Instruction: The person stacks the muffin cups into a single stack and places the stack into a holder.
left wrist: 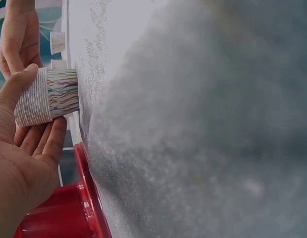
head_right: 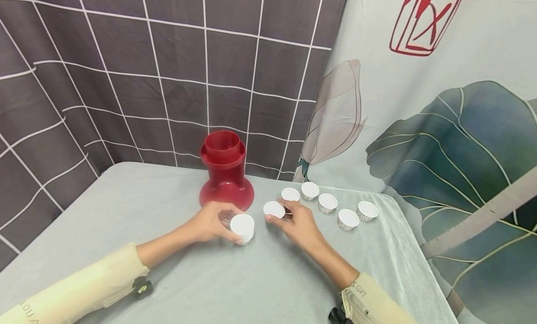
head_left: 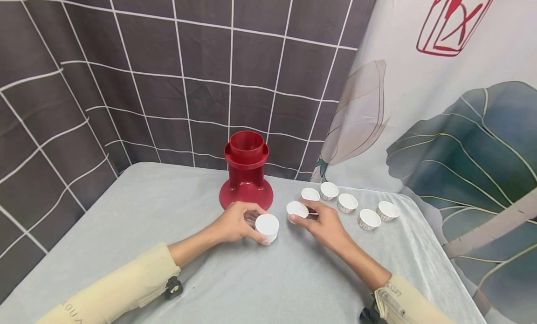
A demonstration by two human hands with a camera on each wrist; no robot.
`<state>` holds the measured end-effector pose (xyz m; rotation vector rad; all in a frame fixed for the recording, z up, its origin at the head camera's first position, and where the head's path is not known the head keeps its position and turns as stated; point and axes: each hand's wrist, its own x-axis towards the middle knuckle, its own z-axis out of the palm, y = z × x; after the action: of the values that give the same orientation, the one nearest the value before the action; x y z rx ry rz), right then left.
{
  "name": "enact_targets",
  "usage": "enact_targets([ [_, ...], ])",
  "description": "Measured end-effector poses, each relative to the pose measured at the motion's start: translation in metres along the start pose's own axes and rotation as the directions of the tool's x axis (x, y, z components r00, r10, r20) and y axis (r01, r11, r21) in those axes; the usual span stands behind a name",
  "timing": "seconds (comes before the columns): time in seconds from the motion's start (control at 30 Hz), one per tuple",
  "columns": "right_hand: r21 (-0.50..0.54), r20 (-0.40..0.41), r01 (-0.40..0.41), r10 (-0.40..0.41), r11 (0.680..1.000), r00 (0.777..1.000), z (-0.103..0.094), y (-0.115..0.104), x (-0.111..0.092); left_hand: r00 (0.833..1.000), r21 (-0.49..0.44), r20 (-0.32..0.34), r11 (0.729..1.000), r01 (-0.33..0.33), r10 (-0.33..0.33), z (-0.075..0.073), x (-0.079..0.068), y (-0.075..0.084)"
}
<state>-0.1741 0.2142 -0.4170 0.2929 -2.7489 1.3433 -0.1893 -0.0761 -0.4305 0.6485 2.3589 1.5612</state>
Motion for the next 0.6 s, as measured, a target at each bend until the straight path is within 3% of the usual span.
enact_targets([
  [0.6, 0.051, 0.038, 0.030, -0.032, 0.998, 0.999, 0.008, -0.022, 0.006, 1.000, -0.027, 0.014, 1.000, -0.005, 0.006, 0.000, 0.001, -0.001],
])
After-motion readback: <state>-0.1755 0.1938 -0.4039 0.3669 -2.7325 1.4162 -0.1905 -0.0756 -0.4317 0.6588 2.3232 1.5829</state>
